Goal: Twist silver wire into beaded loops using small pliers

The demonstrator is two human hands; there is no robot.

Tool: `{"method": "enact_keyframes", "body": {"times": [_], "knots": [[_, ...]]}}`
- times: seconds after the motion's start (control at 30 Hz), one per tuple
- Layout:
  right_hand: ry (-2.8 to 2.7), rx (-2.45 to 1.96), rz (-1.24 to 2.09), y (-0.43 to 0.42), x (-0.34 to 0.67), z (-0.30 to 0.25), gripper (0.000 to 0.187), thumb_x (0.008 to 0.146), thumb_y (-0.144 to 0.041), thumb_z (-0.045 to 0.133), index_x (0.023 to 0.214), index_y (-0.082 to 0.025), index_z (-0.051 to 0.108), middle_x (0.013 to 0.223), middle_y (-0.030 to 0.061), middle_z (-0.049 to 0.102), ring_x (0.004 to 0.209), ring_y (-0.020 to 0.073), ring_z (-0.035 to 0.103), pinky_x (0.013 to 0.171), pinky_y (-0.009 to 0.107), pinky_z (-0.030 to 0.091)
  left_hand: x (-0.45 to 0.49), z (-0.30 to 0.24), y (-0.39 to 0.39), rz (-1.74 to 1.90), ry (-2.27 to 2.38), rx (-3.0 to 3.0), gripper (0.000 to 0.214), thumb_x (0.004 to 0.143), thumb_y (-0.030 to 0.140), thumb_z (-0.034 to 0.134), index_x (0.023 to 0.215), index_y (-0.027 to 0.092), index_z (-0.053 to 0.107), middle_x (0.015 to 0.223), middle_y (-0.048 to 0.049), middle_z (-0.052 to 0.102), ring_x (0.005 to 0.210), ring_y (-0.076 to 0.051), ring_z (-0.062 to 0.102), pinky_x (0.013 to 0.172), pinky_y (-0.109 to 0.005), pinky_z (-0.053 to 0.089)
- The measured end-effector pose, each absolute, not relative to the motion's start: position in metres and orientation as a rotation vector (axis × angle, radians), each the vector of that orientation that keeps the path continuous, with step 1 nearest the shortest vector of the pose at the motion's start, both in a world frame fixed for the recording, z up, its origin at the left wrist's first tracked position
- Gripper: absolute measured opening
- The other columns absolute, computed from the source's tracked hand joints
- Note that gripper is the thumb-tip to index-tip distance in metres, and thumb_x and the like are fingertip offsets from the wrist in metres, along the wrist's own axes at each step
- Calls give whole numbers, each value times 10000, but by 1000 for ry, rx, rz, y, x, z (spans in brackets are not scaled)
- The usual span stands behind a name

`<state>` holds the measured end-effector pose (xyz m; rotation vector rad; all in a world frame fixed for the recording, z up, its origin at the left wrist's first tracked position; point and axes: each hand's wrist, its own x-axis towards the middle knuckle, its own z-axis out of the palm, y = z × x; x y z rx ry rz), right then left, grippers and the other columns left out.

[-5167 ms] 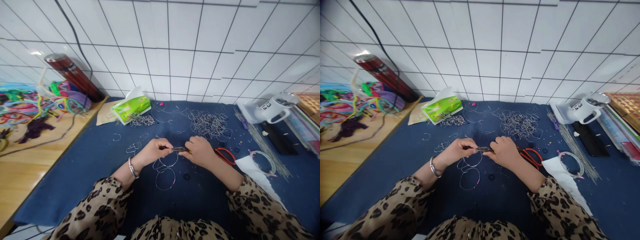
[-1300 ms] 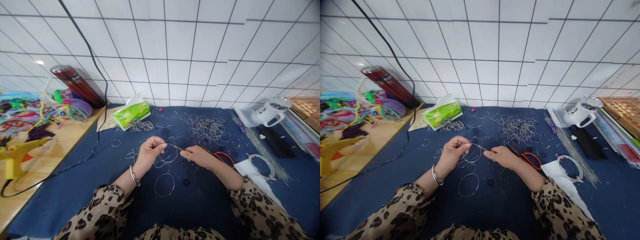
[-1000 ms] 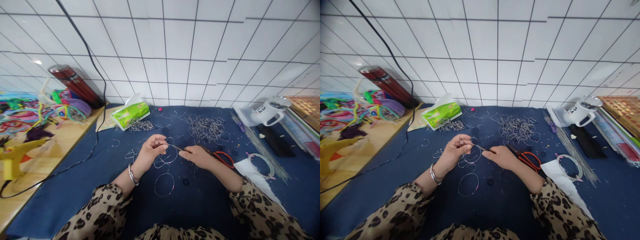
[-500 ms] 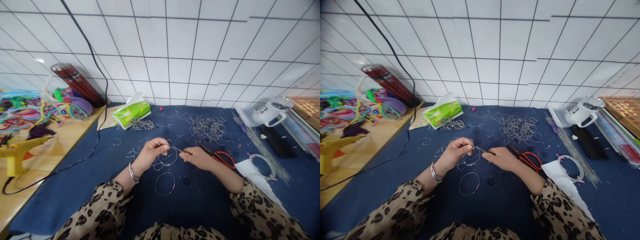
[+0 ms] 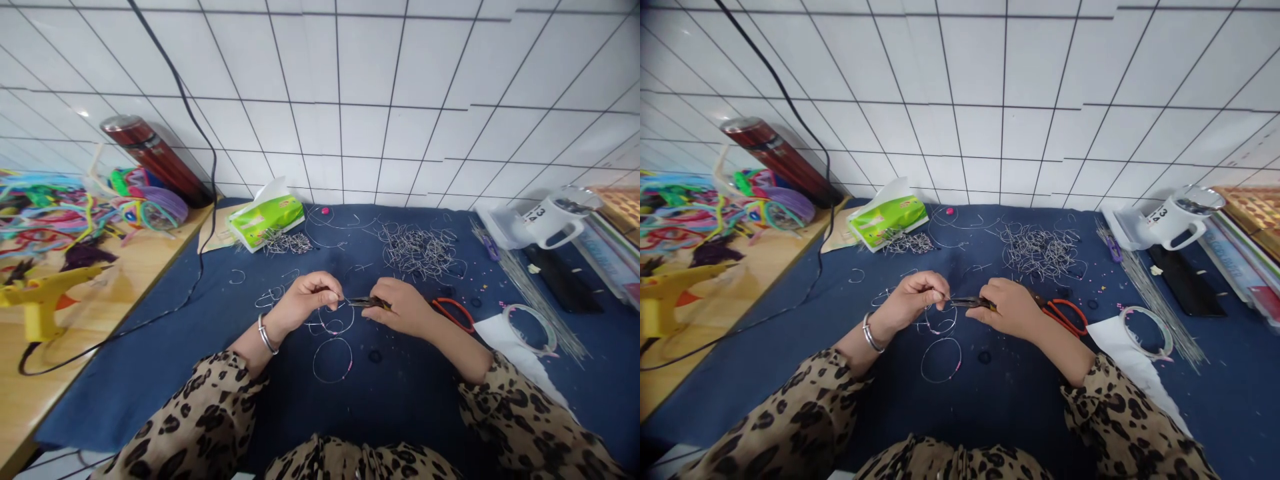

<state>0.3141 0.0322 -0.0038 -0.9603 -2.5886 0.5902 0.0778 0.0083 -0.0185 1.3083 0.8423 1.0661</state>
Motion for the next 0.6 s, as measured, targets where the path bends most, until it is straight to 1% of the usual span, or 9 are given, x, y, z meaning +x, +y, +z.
{"method": "enact_keyframes", "body": {"times": [0.2, 0.33, 0.47, 0.6], "knots": [[-2621, -909, 506, 27, 311, -4, 397, 831, -562, 430, 744, -189, 537, 718, 24, 486, 695, 140, 441, 640, 248, 310, 77, -19, 9, 1031, 786, 1372, 145, 744, 275, 664, 738, 135, 628, 680, -33, 600, 593, -112, 563, 593, -250, 443], [-2630, -1012, 480, 29, 314, -7, 420, 825, -583, 424, 721, -190, 528, 708, 16, 485, 679, 132, 440, 616, 245, 290, 78, -19, 8, 996, 864, 1361, 139, 754, 269, 653, 760, 135, 614, 616, -7, 575, 545, -91, 523, 557, -225, 419], [-2512, -1162, 683, 37, 317, -7, 431, 803, -601, 448, 704, -189, 526, 709, 3, 490, 657, 116, 444, 601, 236, 293, 81, -19, 9, 1038, 1050, 1346, 161, 759, 286, 643, 823, 146, 599, 563, 37, 510, 457, -55, 436, 463, -181, 355], [-2201, -1281, 911, 33, 312, 0, 371, 780, -557, 516, 714, -192, 524, 683, -21, 483, 630, 103, 446, 596, 229, 316, 89, -19, 5, 1000, 1166, 1428, 167, 768, 291, 623, 859, 156, 587, 654, 27, 537, 476, -49, 444, 469, -179, 366]]}}
